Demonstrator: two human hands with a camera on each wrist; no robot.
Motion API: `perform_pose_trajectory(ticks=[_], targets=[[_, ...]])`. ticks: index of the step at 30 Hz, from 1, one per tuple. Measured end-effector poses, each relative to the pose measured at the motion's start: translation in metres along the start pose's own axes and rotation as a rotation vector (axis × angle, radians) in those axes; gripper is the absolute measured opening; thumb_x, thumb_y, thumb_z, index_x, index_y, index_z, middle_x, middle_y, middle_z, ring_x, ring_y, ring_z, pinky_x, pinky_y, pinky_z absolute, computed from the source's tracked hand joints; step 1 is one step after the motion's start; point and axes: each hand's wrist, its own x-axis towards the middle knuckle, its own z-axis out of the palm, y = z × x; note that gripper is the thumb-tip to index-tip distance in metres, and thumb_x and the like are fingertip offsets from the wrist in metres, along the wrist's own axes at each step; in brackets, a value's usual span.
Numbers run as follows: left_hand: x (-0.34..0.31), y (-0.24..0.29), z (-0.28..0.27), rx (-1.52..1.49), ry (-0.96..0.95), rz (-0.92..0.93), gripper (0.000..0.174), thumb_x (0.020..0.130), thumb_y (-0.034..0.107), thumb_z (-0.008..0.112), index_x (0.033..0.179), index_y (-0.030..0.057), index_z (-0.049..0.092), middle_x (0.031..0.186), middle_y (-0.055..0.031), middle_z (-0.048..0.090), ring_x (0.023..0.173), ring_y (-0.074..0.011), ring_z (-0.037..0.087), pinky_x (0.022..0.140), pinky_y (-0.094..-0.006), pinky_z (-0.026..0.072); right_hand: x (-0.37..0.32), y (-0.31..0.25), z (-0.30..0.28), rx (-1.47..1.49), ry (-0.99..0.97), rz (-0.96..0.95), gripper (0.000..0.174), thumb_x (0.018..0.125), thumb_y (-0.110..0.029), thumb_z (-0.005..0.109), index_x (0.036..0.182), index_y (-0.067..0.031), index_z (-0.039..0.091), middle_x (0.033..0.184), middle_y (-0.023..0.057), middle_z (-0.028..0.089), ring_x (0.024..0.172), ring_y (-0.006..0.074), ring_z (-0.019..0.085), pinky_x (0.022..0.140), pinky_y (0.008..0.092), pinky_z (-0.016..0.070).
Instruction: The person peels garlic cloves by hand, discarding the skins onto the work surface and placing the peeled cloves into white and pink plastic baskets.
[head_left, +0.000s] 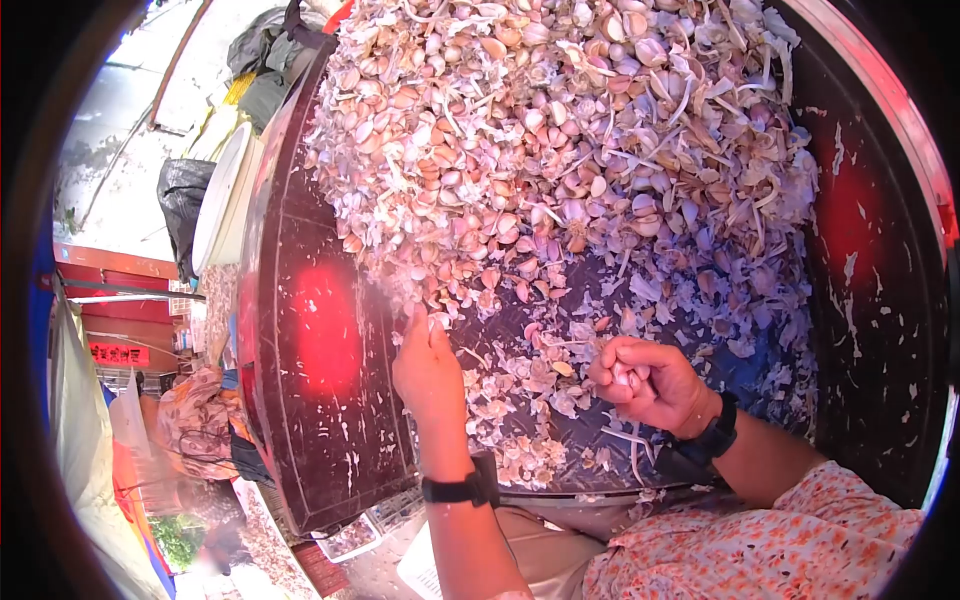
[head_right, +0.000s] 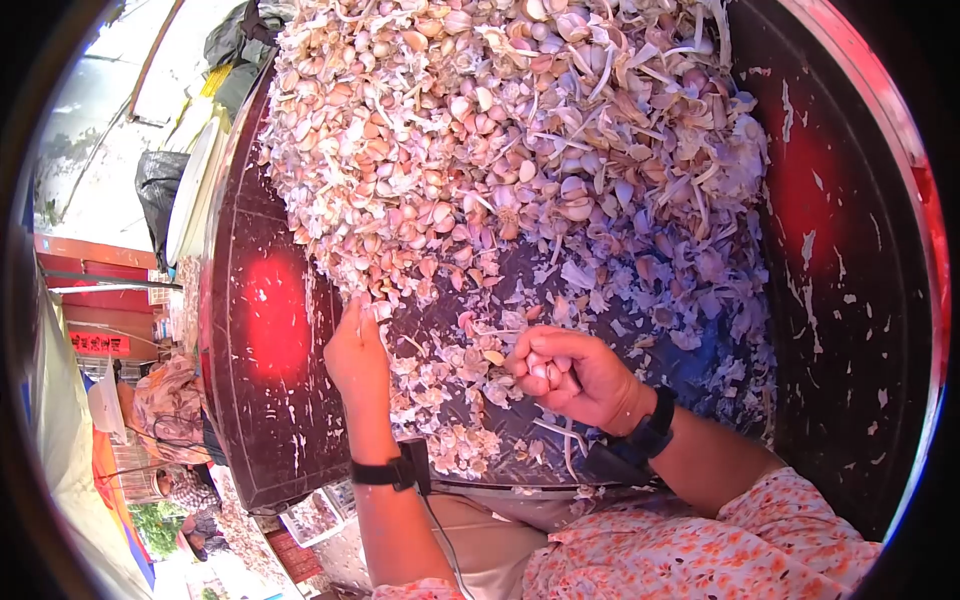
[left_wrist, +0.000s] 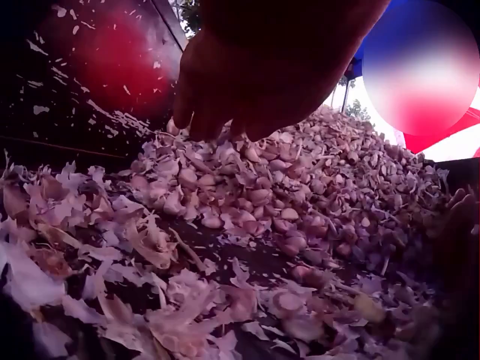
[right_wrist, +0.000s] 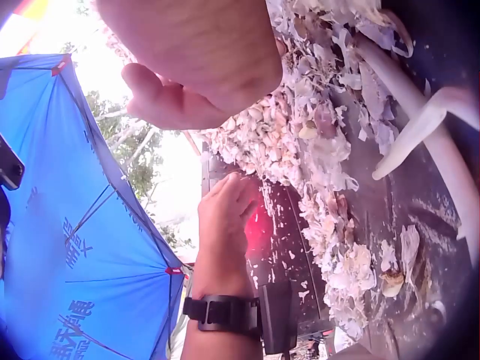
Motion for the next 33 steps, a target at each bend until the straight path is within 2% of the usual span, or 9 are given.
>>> perform_pose_trajectory(ticks=[8,14,16,17,24,28,30,32,33], targets=[[0.006,-0.062,0.055,0.437,-0.148,0.021,0.037,0.088,0.017,0.049,0.121,0.0008,0.05,0.134,-0.0209,0.038,0.126,-0.0342,0.035,0.099,-0.0476,0.033,0.0,-0.009,0.012,-0.061,0.117,0.019,0.016,0.082,-0.012,0.054,0.09,0.0017,0.056,0.089,0.0142,0.057,0.068,0.0156,0.056,0.049,0.0205,0.0433],[0.006,-0.026,0.04,0.234,-0.124,0.184,0.029,0.084,0.017,0.056,0.107,-0.0004,0.057,0.108,-0.0176,0.059,0.101,-0.0335,0.055,0.086,-0.0424,0.0426,0.002,-0.004,0.001,-0.013,0.012,-0.006,0.017,0.082,-0.01,0.054,0.09,0.0044,0.057,0.083,0.0139,0.058,0.065,0.015,0.055,0.06,0.0237,0.0455],[0.008,-0.002,0.025,0.241,-0.321,0.004,0.031,0.079,0.018,0.064,0.106,0.0026,0.062,0.088,-0.0195,0.064,0.079,-0.0337,0.063,0.072,-0.0395,0.0486,0.002,-0.003,0.002,-0.021,0.042,-0.01,0.017,0.082,-0.009,0.054,0.09,0.0051,0.058,0.08,0.014,0.058,0.063,0.0146,0.054,0.06,0.024,0.0454],[0.007,-0.012,0.033,0.187,-0.23,0.094,0.031,0.076,0.019,0.066,0.105,0.0067,0.064,0.076,-0.0179,0.064,0.067,-0.0344,0.062,0.064,-0.0423,0.0479,0.002,-0.003,0.002,-0.02,0.043,-0.014,0.017,0.082,-0.009,0.054,0.09,0.0051,0.058,0.08,0.014,0.058,0.063,0.0146,0.054,0.06,0.024,0.0454],[0.008,0.009,0.031,0.385,-0.473,0.233,0.026,0.075,0.017,0.064,0.099,0.0078,0.064,0.076,-0.0164,0.064,0.071,-0.0341,0.063,0.063,-0.0444,0.0478,0.004,-0.002,-0.002,-0.041,0.058,-0.024,0.016,0.084,-0.008,0.053,0.091,0.0058,0.056,0.078,0.013,0.057,0.064,0.0161,0.055,0.044,0.0196,0.0402],[-0.004,0.02,0.021,-0.215,-0.323,-0.035,0.024,0.072,0.011,0.067,0.095,0.0053,0.067,0.066,-0.0133,0.063,0.059,-0.0239,0.063,0.055,-0.0297,0.047,0.003,-0.006,0.001,-0.039,0.079,-0.039,0.016,0.084,-0.009,0.053,0.092,0.0048,0.056,0.077,0.0121,0.056,0.064,0.0164,0.055,0.042,0.019,0.0393],[-0.02,0.063,-0.012,-0.903,-0.292,-0.348,0.021,0.075,0.002,0.066,0.095,-0.0051,0.065,0.074,-0.0034,0.064,0.066,-0.0113,0.063,0.056,-0.0214,0.0488,0.002,-0.006,0.004,-0.035,0.081,-0.036,0.016,0.084,-0.009,0.053,0.093,0.0045,0.056,0.077,0.0116,0.056,0.064,0.0161,0.055,0.042,0.0188,0.0392],[-0.036,0.102,-0.054,-0.847,-0.35,-0.203,0.018,0.071,-0.004,0.068,0.089,-0.0038,0.064,0.072,-0.0099,0.066,0.063,-0.0104,0.063,0.057,-0.0189,0.0463,0.001,-0.006,0.004,-0.042,0.088,-0.036,0.016,0.085,-0.009,0.053,0.093,0.0042,0.057,0.077,0.011,0.056,0.064,0.0159,0.055,0.042,0.0185,0.0391],[-0.045,0.118,-0.081,-0.781,-0.378,0.094,0.022,0.073,0.0,0.069,0.093,-0.005,0.064,0.077,-0.0105,0.066,0.064,-0.0126,0.063,0.057,-0.02,0.0477,0.002,-0.004,0.002,-0.049,0.089,-0.053,0.016,0.085,-0.009,0.053,0.092,0.004,0.057,0.078,0.0105,0.056,0.064,0.0156,0.055,0.042,0.0182,0.039]])
